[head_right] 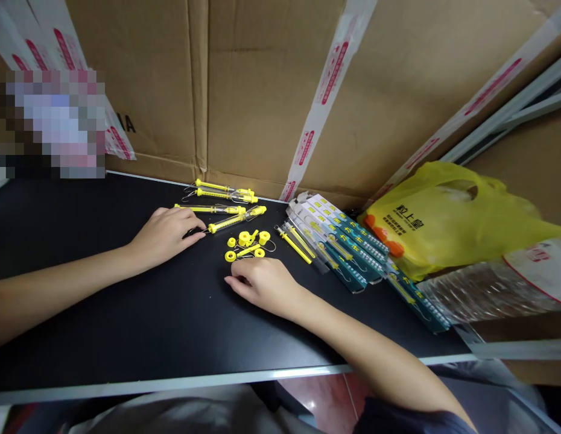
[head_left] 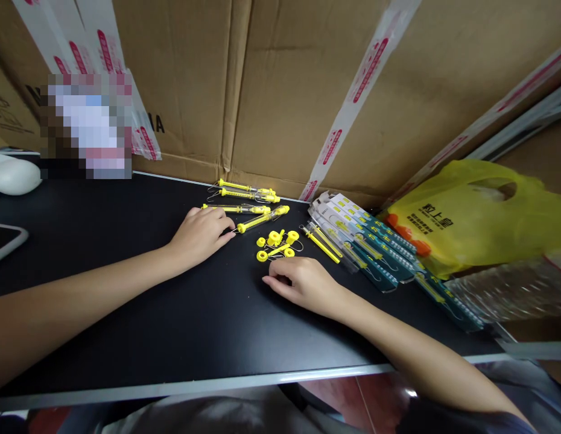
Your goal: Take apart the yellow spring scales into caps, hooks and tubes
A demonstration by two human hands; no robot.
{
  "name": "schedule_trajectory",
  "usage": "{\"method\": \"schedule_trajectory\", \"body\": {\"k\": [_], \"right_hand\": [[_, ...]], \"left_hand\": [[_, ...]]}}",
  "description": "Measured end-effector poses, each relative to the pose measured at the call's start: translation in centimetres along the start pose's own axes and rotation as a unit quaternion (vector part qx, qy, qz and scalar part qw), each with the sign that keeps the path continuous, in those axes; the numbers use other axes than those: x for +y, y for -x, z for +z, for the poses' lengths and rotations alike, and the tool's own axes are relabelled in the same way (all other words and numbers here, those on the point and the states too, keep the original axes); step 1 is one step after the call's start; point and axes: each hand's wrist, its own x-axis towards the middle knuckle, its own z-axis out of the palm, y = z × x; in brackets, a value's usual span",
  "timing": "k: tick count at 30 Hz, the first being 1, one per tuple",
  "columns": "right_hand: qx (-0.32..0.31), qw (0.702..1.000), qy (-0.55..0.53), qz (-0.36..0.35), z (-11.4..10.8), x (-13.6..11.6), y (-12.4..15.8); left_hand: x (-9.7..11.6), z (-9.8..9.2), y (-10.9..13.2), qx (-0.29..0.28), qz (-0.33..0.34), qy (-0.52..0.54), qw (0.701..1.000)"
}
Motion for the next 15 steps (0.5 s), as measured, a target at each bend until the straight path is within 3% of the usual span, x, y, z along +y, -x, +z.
{"method": "schedule_trajectory", "body": {"k": [11,15], "right_hand": [[0.003,1.0,0.008,-0.002,0.0,0.1,0.1],[-0.002,1.0,0.011,-0.005,0.1,0.2,0.0]], "left_hand": [[0.7,-0.4,0.2,0.048,-0.011,-0.025,0.999],[1.3,-0.2,0.3,0.03,0.036,0.012,0.999]]}}
